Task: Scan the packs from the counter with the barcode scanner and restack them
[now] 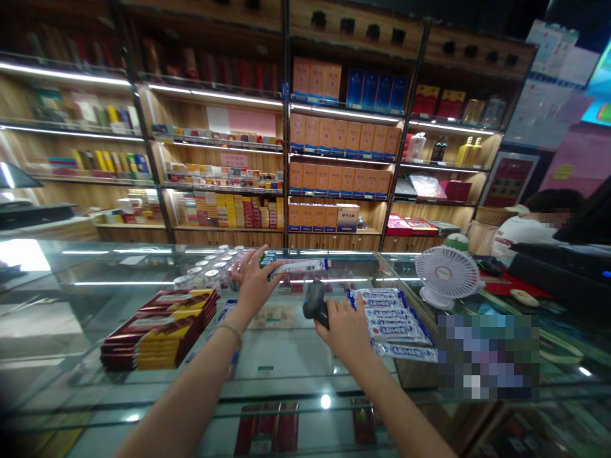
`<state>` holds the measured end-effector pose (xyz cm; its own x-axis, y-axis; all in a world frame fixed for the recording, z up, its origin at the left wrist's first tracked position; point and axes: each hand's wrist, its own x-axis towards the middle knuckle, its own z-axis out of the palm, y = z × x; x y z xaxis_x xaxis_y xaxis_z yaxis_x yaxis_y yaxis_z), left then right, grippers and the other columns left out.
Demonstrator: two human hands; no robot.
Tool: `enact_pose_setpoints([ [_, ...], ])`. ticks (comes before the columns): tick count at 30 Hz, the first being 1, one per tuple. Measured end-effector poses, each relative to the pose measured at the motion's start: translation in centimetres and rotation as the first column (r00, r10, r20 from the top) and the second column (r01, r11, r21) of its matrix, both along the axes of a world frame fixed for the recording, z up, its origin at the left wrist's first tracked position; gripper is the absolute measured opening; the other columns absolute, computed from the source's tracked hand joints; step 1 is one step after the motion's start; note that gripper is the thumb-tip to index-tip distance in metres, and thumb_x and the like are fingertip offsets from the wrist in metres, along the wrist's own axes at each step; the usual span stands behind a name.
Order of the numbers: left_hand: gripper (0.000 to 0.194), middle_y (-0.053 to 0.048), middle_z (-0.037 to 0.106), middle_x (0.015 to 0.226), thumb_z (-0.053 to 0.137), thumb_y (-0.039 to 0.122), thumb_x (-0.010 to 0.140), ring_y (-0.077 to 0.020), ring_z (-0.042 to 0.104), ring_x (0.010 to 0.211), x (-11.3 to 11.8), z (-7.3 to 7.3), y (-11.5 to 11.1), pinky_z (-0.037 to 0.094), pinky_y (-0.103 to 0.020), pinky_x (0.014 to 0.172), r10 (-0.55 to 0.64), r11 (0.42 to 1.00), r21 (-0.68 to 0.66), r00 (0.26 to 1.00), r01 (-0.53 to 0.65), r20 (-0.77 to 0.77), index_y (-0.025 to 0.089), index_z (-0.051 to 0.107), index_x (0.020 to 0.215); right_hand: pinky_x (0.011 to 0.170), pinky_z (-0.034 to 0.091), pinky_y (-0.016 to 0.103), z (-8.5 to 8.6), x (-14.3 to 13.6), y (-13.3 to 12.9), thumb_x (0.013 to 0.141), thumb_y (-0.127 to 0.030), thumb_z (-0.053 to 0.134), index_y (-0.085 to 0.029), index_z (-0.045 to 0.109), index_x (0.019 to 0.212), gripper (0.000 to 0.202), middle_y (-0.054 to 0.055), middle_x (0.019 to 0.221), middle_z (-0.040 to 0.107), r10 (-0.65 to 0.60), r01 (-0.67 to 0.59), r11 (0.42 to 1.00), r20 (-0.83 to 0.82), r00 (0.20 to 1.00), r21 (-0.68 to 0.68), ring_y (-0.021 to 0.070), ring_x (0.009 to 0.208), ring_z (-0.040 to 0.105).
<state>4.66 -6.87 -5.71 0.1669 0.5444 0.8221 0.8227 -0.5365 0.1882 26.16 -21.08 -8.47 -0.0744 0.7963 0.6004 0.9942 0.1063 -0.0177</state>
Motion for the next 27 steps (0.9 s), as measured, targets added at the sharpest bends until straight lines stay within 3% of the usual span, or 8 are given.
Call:
enact_pose_setpoints([
  [4, 0.018, -0.007, 0.046, 0.156, 0.075, 0.035, 0.086, -0.0383, 0.034, 0.145, 0.1, 0.2, -0.3, 0.018, -0.069, 0.12, 0.016, 1.0, -0.006, 1.0, -0.016, 0.001, 0.034, 0.079, 0.104, 0.118, 0.023, 0.07, -1.1, -0.1, 0.6, 0.087, -0.04, 0.069, -0.018, 0.072, 0.106, 0.029, 0.017, 0.144, 0.061, -0.009, 0.008, 1.0, 0.073, 0.997, 0.018, 0.0429, 0.136, 0.051],
  [10, 0.02, -0.007, 0.046, 0.156, 0.076, 0.034, 0.085, -0.0379, 0.034, 0.146, 0.1, 0.3, -0.4, 0.019, -0.068, 0.12, 0.011, 1.0, -0.027, 1.0, -0.011, 0.007, 0.035, 0.079, 0.105, 0.12, 0.018, 0.071, -1.6, -0.4, 0.7, 0.091, -0.05, 0.065, -0.016, 0.072, 0.111, 0.04, 0.017, 0.154, 0.051, 0.007, 0.003, 0.995, 0.095, 0.995, -0.103, 0.0433, 0.147, 0.038],
  [15, 0.021, -0.007, 0.046, 0.157, 0.076, 0.035, 0.085, -0.0375, 0.035, 0.146, 0.2, 0.3, -0.5, 0.019, -0.069, 0.12, 0.027, 0.999, -0.031, 1.0, -0.027, 0.005, 0.037, 0.079, 0.105, 0.118, 0.015, 0.076, -1.6, -0.4, 0.3, 0.098, -0.067, 0.042, -0.016, 0.067, 0.127, 0.064, 0.019, 0.158, 0.046, 0.012, 0.003, 0.973, 0.065, 0.998, -0.232, 0.0434, 0.151, 0.032],
  [18, 0.021, -0.007, 0.047, 0.156, 0.077, 0.036, 0.085, -0.038, 0.036, 0.145, 0.2, 0.3, -0.5, 0.018, -0.07, 0.119, 0.039, 0.999, -0.024, 0.999, -0.039, -0.007, 0.038, 0.078, 0.106, 0.117, 0.016, 0.076, -0.8, 0.2, 0.5, 0.098, -0.072, 0.034, -0.016, 0.064, 0.134, 0.073, 0.021, 0.159, 0.042, -0.009, 0.024, 0.96, 0.055, 0.998, -0.278, 0.0432, 0.153, 0.028],
  [21, 0.021, -0.007, 0.046, 0.157, 0.076, 0.036, 0.085, -0.0385, 0.035, 0.146, 0.1, 0.3, -0.5, 0.018, -0.069, 0.119, 0.04, 0.999, -0.018, 0.999, -0.04, -0.025, 0.037, 0.078, 0.106, 0.118, 0.017, 0.074, 1.0, 1.6, 1.6, 0.099, -0.071, 0.032, -0.014, 0.059, 0.141, 0.076, 0.023, 0.159, 0.042, -0.059, 0.071, 0.962, 0.054, 0.997, -0.262, 0.0429, 0.152, 0.029],
  [24, 0.02, -0.007, 0.046, 0.157, 0.076, 0.036, 0.085, -0.0377, 0.035, 0.146, 0.1, 0.3, -0.4, 0.02, -0.068, 0.119, 0.034, 0.999, -0.016, 0.999, -0.035, -0.035, 0.037, 0.078, 0.106, 0.118, 0.016, 0.075, 2.8, 3.6, 3.5, 0.101, -0.064, 0.033, -0.014, 0.058, 0.142, 0.069, 0.021, 0.157, 0.046, -0.118, 0.126, 0.975, 0.056, 0.991, -0.184, 0.0438, 0.15, 0.033],
  [27, 0.021, -0.007, 0.045, 0.157, 0.076, 0.036, 0.086, -0.0368, 0.035, 0.146, 0.0, 0.3, -0.4, 0.021, -0.067, 0.12, 0.021, 1.0, -0.012, 0.999, -0.022, -0.038, 0.036, 0.078, 0.106, 0.118, 0.013, 0.075, 3.4, 5.3, 5.6, 0.103, -0.054, 0.04, -0.017, 0.047, 0.151, 0.061, 0.018, 0.163, 0.039, -0.142, 0.147, 0.987, 0.072, 0.987, -0.058, 0.0416, 0.153, 0.026],
])
